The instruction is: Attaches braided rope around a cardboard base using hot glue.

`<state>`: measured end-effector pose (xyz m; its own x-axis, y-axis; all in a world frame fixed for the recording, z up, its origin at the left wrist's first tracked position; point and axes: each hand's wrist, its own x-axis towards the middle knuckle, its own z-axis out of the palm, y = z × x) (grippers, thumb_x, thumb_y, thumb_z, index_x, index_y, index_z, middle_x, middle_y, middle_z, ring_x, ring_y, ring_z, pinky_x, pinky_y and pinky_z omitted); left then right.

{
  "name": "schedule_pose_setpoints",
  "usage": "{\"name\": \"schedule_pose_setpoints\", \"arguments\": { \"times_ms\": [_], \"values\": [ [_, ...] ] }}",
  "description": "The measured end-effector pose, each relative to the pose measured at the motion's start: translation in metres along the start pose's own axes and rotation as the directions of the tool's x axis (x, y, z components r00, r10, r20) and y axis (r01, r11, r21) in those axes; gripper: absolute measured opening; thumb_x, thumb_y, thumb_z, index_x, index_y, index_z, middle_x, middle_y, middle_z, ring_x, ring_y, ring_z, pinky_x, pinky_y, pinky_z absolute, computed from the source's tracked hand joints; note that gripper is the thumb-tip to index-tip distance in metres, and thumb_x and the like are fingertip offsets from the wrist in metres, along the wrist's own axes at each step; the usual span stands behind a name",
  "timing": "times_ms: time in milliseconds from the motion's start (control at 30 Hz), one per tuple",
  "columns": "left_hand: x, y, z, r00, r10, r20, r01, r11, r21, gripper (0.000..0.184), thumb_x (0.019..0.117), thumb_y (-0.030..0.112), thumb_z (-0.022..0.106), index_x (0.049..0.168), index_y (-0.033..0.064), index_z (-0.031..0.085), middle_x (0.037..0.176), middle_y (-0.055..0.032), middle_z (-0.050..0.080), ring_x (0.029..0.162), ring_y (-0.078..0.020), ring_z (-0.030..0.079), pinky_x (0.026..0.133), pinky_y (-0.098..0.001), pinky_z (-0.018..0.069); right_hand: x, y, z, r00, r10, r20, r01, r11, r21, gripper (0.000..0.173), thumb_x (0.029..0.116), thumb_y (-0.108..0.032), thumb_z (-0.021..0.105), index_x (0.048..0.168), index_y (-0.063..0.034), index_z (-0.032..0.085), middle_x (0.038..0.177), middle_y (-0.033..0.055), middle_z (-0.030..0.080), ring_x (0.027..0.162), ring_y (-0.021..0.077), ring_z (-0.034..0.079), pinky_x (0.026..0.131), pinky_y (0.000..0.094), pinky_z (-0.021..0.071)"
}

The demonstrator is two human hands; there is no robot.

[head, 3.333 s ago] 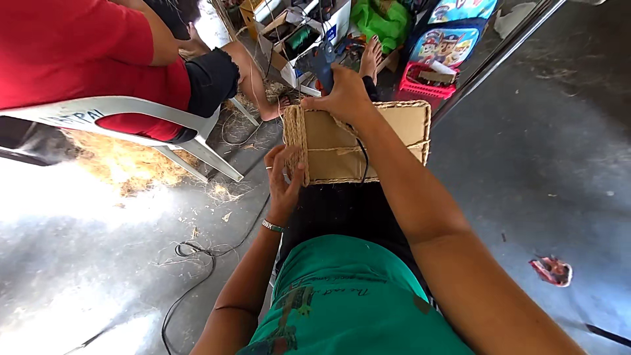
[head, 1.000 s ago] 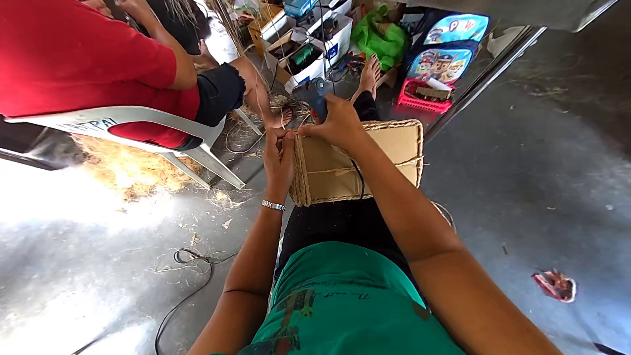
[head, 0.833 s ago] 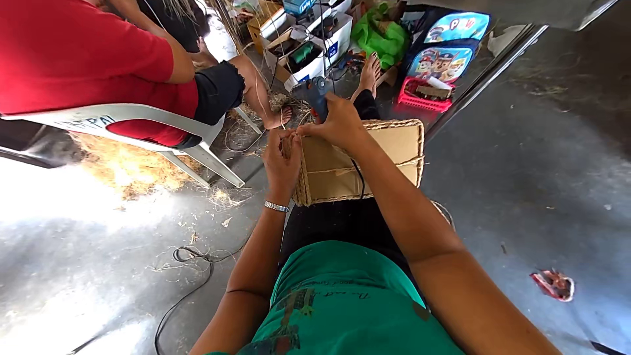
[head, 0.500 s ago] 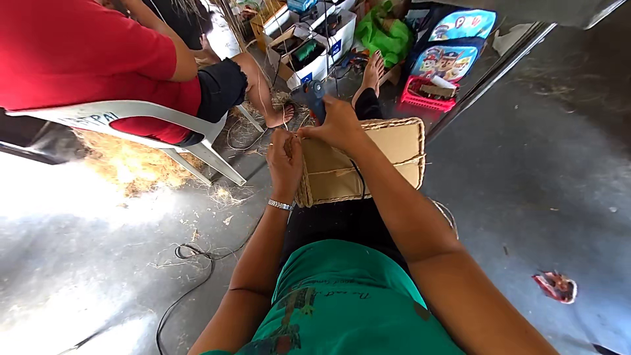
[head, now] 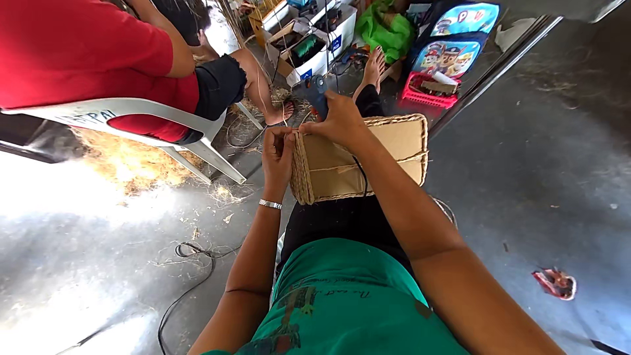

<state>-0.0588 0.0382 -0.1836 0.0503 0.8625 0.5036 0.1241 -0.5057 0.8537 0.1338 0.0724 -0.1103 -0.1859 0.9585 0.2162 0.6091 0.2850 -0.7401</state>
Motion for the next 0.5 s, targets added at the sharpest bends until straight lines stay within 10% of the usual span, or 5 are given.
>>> {"name": "schedule_pose_setpoints", "arguments": {
  "times_ms": [500],
  "values": [
    [-0.005,-0.005,0.011,0.996,0.081,-0.026,-0.079,0.994,0.074,0.023,0.1045,0.014,0.057,0.120,-0.0019,0.052,0.107,-0.0105,0.062,0.096,-0.0131,0.064,0.086,-0.0287,0.0555,0.001,-0.001,0.001,1.000,-0.010,0.004,0.010,1.000,0.014,0.063,0.0781,-0.039,0.089,0.121,0.0003,0.064,0.103,0.0149,0.071,0.093,0.0268,0.069,0.089,0.0489,0.0552]
  ]
}}
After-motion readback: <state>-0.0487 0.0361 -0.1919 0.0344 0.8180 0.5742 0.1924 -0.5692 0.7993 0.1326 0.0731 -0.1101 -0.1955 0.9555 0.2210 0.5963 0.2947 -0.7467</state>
